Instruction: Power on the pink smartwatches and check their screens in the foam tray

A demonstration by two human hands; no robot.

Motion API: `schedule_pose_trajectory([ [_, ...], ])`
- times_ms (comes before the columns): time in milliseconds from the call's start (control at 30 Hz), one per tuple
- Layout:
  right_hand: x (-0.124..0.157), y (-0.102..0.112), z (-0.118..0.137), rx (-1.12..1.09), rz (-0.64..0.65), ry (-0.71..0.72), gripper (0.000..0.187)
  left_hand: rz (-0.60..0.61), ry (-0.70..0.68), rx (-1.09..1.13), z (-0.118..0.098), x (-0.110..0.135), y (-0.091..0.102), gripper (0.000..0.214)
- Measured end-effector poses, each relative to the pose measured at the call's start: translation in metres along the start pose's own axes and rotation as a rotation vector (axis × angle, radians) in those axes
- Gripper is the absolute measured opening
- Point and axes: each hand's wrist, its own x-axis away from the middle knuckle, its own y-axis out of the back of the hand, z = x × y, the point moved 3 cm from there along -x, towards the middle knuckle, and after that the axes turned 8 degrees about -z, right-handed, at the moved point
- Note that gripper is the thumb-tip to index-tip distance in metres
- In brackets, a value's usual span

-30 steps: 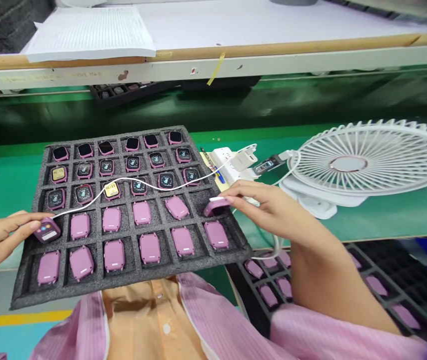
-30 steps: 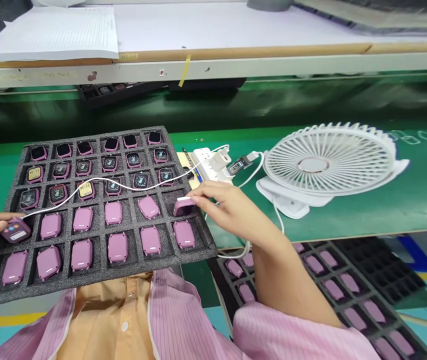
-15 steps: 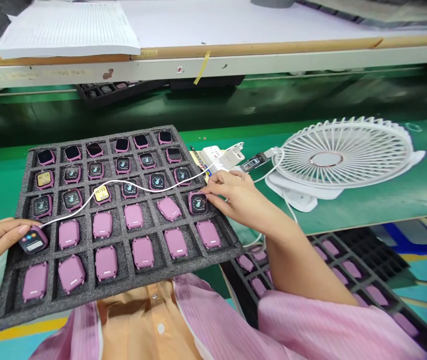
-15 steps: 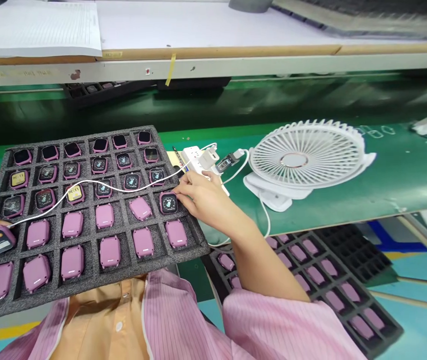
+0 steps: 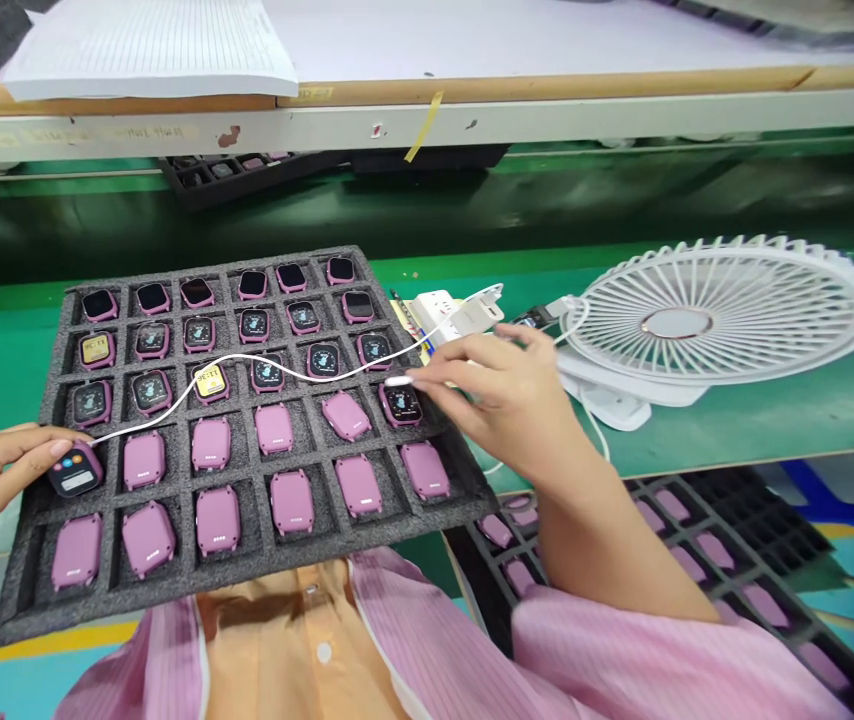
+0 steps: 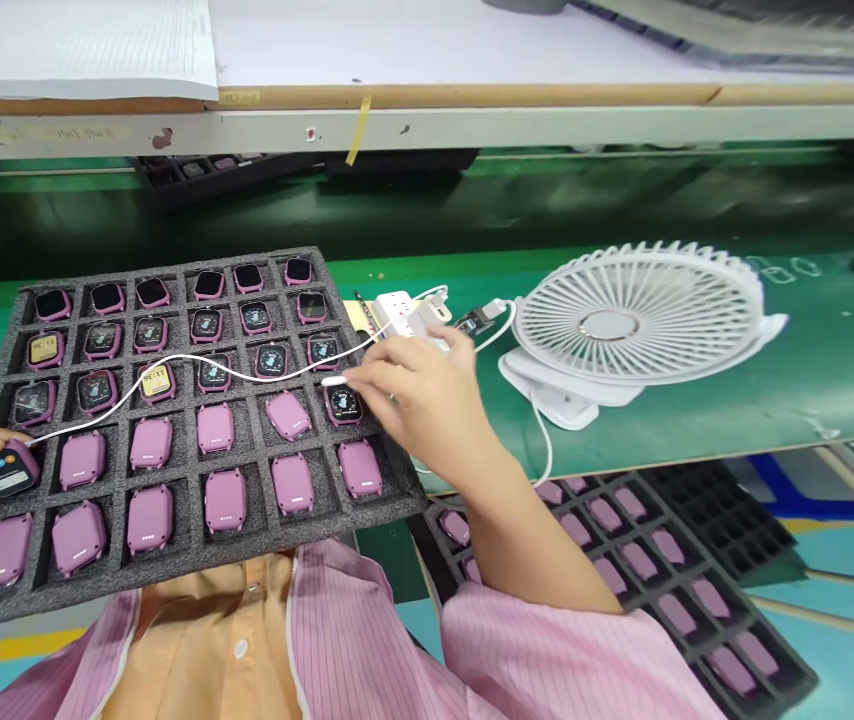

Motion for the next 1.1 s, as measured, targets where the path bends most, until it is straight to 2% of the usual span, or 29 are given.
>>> schedule_pose_trajectory([
  [100,-0.001,-0.007,0.018,-0.168,0.093,0.202,0.029,-0.005,0.002,-0.036,-0.021,0.001,0.003,0.093],
  [167,-0.002,-0.012,0.027,-0.226,0.143,0.280,0.030,-0.001,-0.031,-0.054,-0.032,0.003,0.004,0.093],
  [300,-0.007,-0.011,0.037,-0.385,0.136,0.305,0.024,0.015,-0.158,-0.062,-0.040,0.006,0.001,0.080],
  [400,-0.013,-0.010,0.035,-0.507,0.109,0.260,0.014,0.045,-0.169,-0.067,-0.034,0.007,-0.003,0.074],
  [467,-0.014,-0.016,0.032,-0.478,0.101,0.256,0.016,0.065,-0.141,-0.067,-0.029,0.007,-0.004,0.069],
  [600,-0.012,-0.036,0.031,-0.249,0.056,0.289,0.033,0.089,-0.099,-0.051,-0.028,0.012,-0.005,0.058],
  [667,-0.011,-0.042,0.032,-0.205,0.056,0.284,0.038,0.014,-0.086,-0.028,-0.031,0.016,-0.002,0.053],
  [767,-0.010,-0.044,0.034,-0.184,0.073,0.289,0.046,-0.246,-0.064,0.056,-0.042,0.022,0.003,0.044],
  [833,-0.009,-0.043,0.034,-0.160,0.079,0.302,0.050,-0.308,-0.134,0.161,-0.054,0.027,-0.001,0.037],
  [900,-0.009,-0.043,0.033,-0.140,0.078,0.310,0.052,-0.254,-0.268,0.199,-0.068,0.032,-0.013,0.030],
  [967,-0.009,-0.043,0.032,-0.125,0.074,0.312,0.048,-0.220,-0.376,0.098,-0.079,0.037,-0.027,0.021],
  [1100,-0.009,-0.041,0.035,-0.116,0.054,0.326,0.037,-0.293,-0.508,-0.242,-0.089,0.045,-0.045,0.010],
])
